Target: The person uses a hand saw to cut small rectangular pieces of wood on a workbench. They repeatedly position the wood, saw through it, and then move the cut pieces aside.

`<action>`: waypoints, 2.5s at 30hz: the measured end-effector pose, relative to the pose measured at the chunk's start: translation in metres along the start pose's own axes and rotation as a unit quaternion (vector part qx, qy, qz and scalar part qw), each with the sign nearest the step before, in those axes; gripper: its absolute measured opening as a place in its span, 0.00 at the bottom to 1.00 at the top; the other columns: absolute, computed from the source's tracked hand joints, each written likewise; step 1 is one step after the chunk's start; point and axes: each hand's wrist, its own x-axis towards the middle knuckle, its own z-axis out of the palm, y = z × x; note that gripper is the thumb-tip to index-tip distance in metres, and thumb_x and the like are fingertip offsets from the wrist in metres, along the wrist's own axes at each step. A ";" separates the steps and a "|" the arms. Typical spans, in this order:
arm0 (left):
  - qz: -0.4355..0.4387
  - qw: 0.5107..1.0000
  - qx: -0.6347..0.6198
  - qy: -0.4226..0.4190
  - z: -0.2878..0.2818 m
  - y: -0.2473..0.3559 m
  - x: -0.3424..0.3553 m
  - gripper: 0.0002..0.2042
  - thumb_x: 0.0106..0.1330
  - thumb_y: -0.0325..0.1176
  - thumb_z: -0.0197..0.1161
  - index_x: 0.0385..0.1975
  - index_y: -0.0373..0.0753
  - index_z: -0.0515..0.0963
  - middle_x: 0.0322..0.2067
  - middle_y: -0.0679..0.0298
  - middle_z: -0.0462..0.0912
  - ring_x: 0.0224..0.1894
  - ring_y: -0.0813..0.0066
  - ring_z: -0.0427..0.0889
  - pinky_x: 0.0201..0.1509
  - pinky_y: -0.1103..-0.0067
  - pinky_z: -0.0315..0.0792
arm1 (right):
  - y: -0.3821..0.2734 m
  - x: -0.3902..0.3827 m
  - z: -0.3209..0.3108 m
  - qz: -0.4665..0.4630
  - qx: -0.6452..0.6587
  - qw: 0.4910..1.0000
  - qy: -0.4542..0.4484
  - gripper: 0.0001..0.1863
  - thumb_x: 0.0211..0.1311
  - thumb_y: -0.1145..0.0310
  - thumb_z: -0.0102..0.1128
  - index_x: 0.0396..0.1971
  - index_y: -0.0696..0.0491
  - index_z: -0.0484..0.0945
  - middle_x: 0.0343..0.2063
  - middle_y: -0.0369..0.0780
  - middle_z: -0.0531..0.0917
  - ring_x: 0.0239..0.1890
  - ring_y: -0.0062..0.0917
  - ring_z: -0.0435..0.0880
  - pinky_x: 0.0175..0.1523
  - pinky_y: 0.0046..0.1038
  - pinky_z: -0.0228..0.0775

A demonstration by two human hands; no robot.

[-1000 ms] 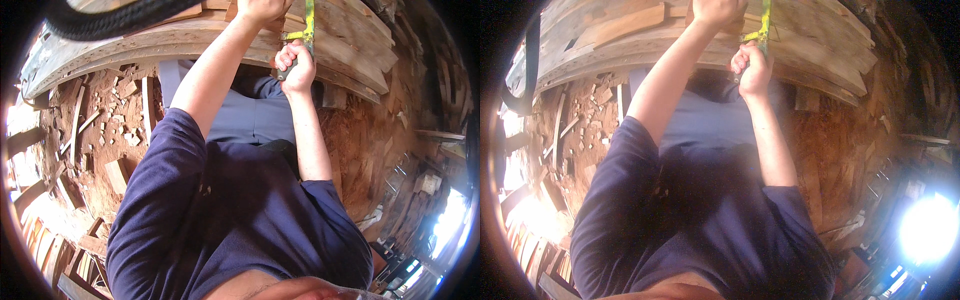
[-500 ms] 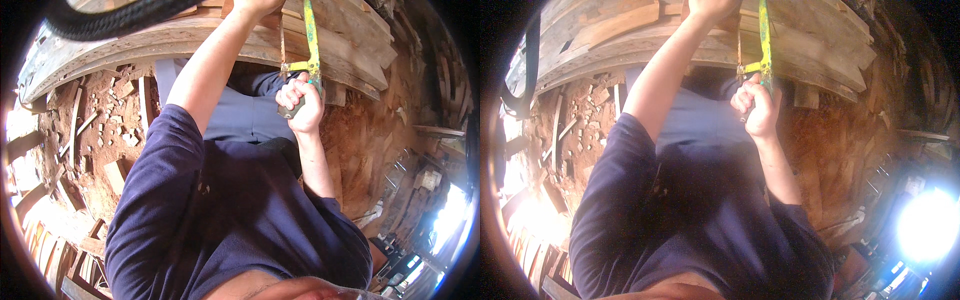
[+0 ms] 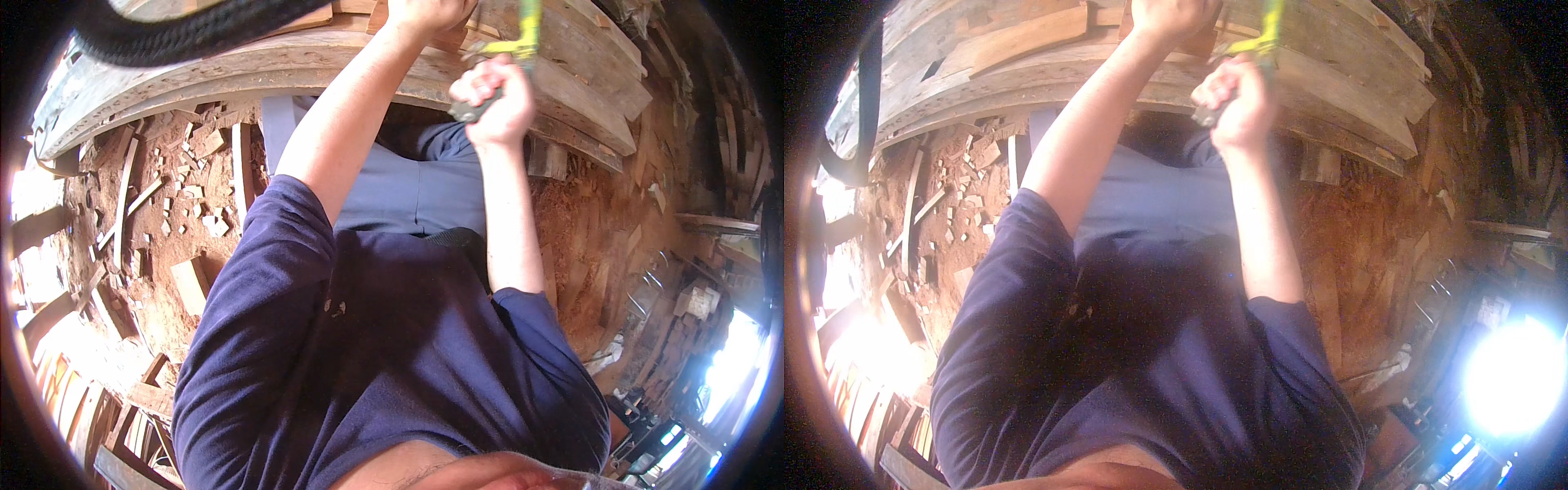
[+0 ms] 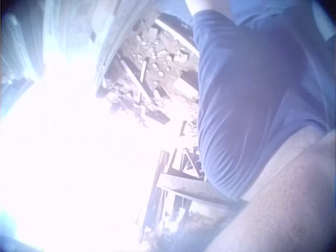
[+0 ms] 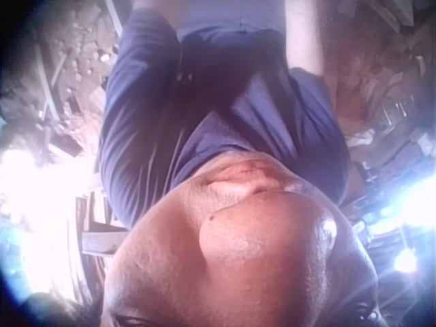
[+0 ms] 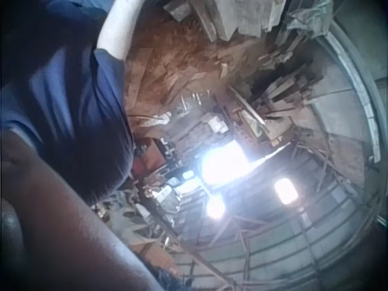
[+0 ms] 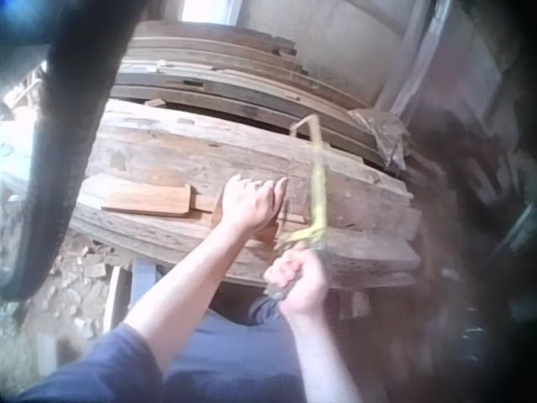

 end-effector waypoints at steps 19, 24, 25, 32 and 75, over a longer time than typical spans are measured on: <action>-0.037 0.999 0.011 -0.011 0.013 -0.004 0.002 0.25 0.72 0.46 0.61 0.08 0.48 0.76 0.10 0.58 0.78 0.14 0.56 0.80 0.29 0.61 0.73 | -0.018 -0.099 -0.008 0.058 -0.087 0.994 -0.017 0.10 0.68 0.71 0.52 0.26 0.48 0.65 0.17 0.29 0.63 0.18 0.15 0.62 0.26 0.23 0.58; -0.012 1.000 0.008 0.005 0.008 -0.002 0.003 0.25 0.72 0.45 0.60 0.08 0.48 0.76 0.10 0.58 0.79 0.14 0.57 0.80 0.28 0.61 0.73 | -0.070 -0.103 -0.002 -0.005 -0.040 0.999 -0.019 0.13 0.69 0.66 0.49 0.22 0.46 0.62 0.15 0.30 0.63 0.17 0.17 0.61 0.30 0.26 0.57; -0.008 1.000 -0.005 0.020 0.007 -0.002 0.004 0.25 0.72 0.45 0.60 0.08 0.48 0.76 0.10 0.58 0.79 0.14 0.58 0.80 0.28 0.61 0.73 | -0.073 -0.096 -0.001 -0.035 -0.054 0.998 -0.024 0.13 0.70 0.66 0.48 0.23 0.45 0.61 0.16 0.29 0.62 0.18 0.16 0.60 0.31 0.25 0.57; -0.011 1.000 0.012 -0.004 -0.003 0.003 0.006 0.24 0.72 0.42 0.61 0.09 0.48 0.77 0.11 0.58 0.80 0.16 0.58 0.81 0.27 0.62 0.73 | -0.029 -0.025 -0.005 -0.115 -0.013 0.992 -0.052 0.12 0.64 0.67 0.50 0.21 0.46 0.62 0.15 0.30 0.64 0.18 0.18 0.62 0.32 0.28 0.57; -0.019 1.000 0.002 -0.020 -0.001 -0.001 0.003 0.20 0.72 0.43 0.60 0.13 0.50 0.77 0.13 0.61 0.80 0.17 0.59 0.81 0.29 0.62 0.72 | 0.021 0.000 -0.005 -0.005 -0.007 1.000 0.011 0.11 0.63 0.69 0.53 0.21 0.46 0.63 0.16 0.29 0.64 0.17 0.17 0.62 0.27 0.25 0.58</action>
